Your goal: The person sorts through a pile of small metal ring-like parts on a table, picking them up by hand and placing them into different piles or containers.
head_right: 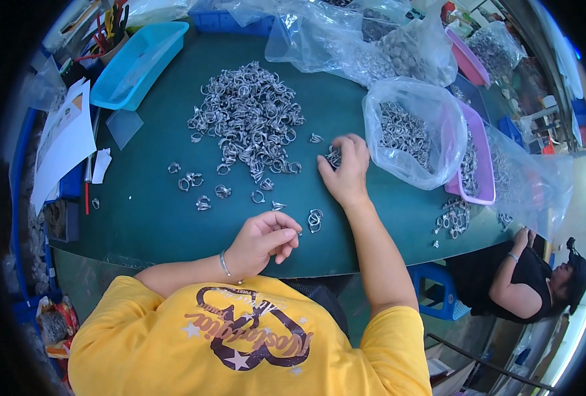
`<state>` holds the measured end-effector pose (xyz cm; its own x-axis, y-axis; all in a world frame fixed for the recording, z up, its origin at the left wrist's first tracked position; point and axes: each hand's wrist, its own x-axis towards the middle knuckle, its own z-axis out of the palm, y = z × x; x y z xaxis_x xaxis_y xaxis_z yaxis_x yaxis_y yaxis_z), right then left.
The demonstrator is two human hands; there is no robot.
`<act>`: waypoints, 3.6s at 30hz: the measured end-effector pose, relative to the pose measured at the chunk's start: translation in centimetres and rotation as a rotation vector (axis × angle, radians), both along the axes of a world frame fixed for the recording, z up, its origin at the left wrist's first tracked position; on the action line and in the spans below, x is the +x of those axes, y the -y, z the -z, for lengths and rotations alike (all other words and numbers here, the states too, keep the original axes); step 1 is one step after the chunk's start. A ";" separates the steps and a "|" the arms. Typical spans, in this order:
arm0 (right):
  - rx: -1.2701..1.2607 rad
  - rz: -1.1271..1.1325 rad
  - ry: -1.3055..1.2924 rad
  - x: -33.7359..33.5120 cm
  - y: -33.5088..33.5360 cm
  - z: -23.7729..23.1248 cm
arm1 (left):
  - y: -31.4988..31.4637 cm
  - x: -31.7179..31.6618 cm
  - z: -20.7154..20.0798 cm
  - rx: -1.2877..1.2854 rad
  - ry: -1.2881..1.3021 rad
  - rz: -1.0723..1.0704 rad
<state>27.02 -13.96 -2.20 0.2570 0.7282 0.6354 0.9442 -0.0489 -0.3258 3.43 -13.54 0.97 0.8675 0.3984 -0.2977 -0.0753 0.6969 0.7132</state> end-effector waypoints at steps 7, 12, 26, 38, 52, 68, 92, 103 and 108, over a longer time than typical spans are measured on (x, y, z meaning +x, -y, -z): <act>-0.064 -0.062 -0.109 0.8 -1.3 0.7 | -0.2 -0.7 0.0 -0.404 0.120 0.010; -0.131 -0.266 -0.845 -5.2 1.9 -3.2 | -1.6 -0.5 -1.2 -0.651 0.000 0.034; -0.490 -0.320 -0.659 -2.8 9.4 -3.0 | -3.8 -4.9 -0.9 -0.754 -0.001 -0.106; -0.386 -0.388 -0.557 -4.4 9.8 -2.6 | -2.3 -7.1 -0.2 -0.810 -0.009 -0.091; -0.350 -0.461 -0.146 -8.1 7.4 -1.8 | -2.3 -7.3 0.2 -0.814 -0.018 -0.086; -0.271 -0.305 -0.244 -9.5 2.7 -1.0 | -2.5 -7.2 0.5 -0.816 -0.031 -0.092; -0.076 -0.377 -0.704 -12.2 2.5 -1.8 | -2.3 -8.8 1.5 -0.753 -0.016 -0.020; -0.130 -0.635 -0.202 -15.9 -2.2 -3.3 | -1.9 -10.0 1.9 -0.947 -0.003 -0.002; -0.216 -0.673 -0.223 -14.7 -2.8 -1.1 | -2.0 -11.0 2.5 -0.846 -0.042 -0.036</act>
<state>12.31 -11.18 -1.11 -0.1830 0.8766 0.4450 0.7048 0.4326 -0.5623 -7.60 -11.55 -1.48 0.8399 0.0543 -0.5399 -0.0928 0.9947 -0.0443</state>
